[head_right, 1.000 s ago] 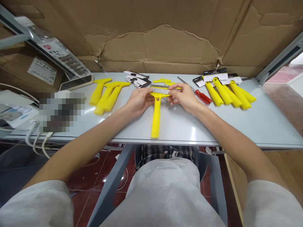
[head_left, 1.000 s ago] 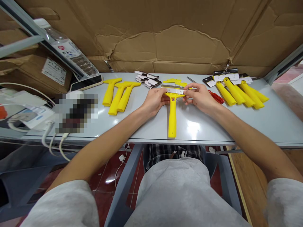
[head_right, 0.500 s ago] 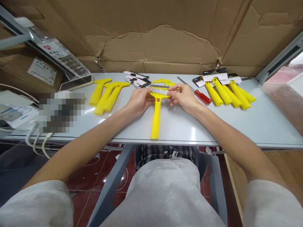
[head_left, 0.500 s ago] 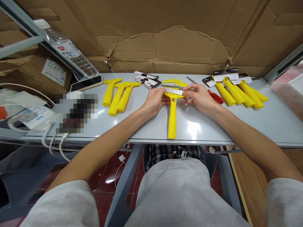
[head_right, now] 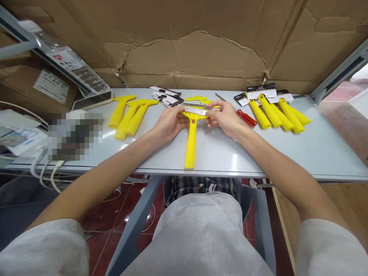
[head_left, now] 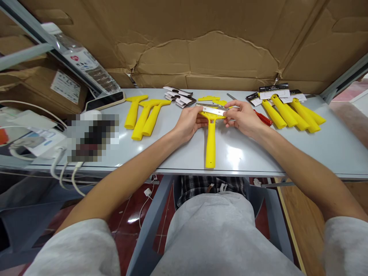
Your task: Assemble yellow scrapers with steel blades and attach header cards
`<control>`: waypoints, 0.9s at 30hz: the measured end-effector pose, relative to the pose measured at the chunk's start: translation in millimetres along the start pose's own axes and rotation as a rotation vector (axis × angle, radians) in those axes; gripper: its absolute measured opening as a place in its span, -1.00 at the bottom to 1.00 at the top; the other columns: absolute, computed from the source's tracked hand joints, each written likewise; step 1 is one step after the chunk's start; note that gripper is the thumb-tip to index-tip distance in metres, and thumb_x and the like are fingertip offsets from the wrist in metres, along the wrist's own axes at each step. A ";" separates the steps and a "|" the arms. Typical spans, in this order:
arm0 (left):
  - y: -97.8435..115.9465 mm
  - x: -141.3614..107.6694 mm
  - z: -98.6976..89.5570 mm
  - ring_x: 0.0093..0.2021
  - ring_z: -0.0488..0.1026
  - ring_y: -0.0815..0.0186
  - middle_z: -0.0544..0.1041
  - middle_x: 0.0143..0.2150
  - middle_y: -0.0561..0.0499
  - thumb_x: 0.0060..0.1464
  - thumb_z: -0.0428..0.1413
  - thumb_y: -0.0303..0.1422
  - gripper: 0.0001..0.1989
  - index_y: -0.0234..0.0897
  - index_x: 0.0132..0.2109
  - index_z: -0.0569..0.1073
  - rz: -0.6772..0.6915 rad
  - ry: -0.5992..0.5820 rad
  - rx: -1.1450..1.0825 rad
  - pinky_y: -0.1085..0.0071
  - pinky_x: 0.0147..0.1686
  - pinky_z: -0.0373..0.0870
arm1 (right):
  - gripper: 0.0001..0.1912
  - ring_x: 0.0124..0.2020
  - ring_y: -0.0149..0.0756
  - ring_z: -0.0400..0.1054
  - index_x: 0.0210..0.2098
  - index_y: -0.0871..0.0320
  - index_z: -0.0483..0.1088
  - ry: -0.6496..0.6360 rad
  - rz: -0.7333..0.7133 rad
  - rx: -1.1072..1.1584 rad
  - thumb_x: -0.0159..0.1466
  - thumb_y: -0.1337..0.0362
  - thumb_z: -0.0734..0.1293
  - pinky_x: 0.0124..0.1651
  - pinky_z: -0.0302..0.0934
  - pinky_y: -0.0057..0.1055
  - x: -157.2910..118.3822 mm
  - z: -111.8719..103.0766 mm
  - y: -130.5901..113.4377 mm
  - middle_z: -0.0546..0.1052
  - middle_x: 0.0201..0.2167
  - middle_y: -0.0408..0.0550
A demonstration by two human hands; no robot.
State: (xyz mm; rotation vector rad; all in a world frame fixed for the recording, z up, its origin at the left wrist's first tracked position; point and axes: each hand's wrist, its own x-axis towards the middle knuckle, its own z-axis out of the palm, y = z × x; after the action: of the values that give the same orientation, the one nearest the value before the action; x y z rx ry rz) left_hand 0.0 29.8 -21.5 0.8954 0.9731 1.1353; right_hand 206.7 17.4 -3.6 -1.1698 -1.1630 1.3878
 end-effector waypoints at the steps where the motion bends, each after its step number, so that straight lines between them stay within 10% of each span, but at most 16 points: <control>1: 0.1 0.0 -0.2 -0.30 0.68 0.19 0.71 -0.28 -0.12 0.16 0.29 -0.35 -0.84 -0.29 -0.13 0.54 0.001 -0.010 0.003 0.35 -0.24 0.60 | -0.69 -0.47 -0.34 0.45 -0.18 0.08 0.40 0.000 0.001 -0.004 0.17 0.46 0.52 -0.43 0.44 -0.36 0.3 0.0 0.4 0.54 -0.42 -0.12; 15: 0.3 1.4 -3.1 -0.23 0.71 0.16 0.71 -0.29 -0.11 0.12 0.27 -0.40 -0.91 -0.26 -0.21 0.54 0.027 -0.009 0.012 0.28 -0.10 0.65 | -0.82 -0.40 -0.30 0.52 -0.23 0.09 0.42 -0.006 -0.007 -0.111 0.32 0.19 0.48 -0.48 0.42 -0.38 4.9 -4.5 -1.5 0.57 -0.26 -0.03; 21: 1.5 2.0 -4.2 -0.24 0.71 0.14 0.70 -0.33 -0.09 0.12 0.28 -0.38 -0.92 -0.25 -0.25 0.52 0.028 -0.015 0.003 0.27 -0.12 0.66 | -0.88 -0.22 -0.08 0.51 -0.17 0.13 0.53 0.147 -0.502 -0.922 0.34 0.23 0.39 0.06 0.44 0.02 25.5 -42.4 5.6 0.63 -0.14 0.12; 27: 1.0 5.5 -6.0 -0.19 0.73 0.06 0.69 -0.33 -0.10 0.12 0.33 -0.37 -0.87 -0.20 -0.27 0.50 0.029 0.033 -0.037 0.23 -0.13 0.66 | -0.66 -0.10 0.08 0.48 0.00 0.22 0.64 0.078 -0.554 -1.321 0.38 0.19 0.32 0.02 0.34 -0.01 32.6 -54.6 11.9 0.61 -0.05 0.26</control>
State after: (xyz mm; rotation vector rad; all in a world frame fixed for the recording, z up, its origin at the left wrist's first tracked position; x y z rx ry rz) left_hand -5.1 35.8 -23.4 0.8658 0.9656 1.1919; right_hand 256.7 53.3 -23.4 -1.5049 -2.2192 0.0065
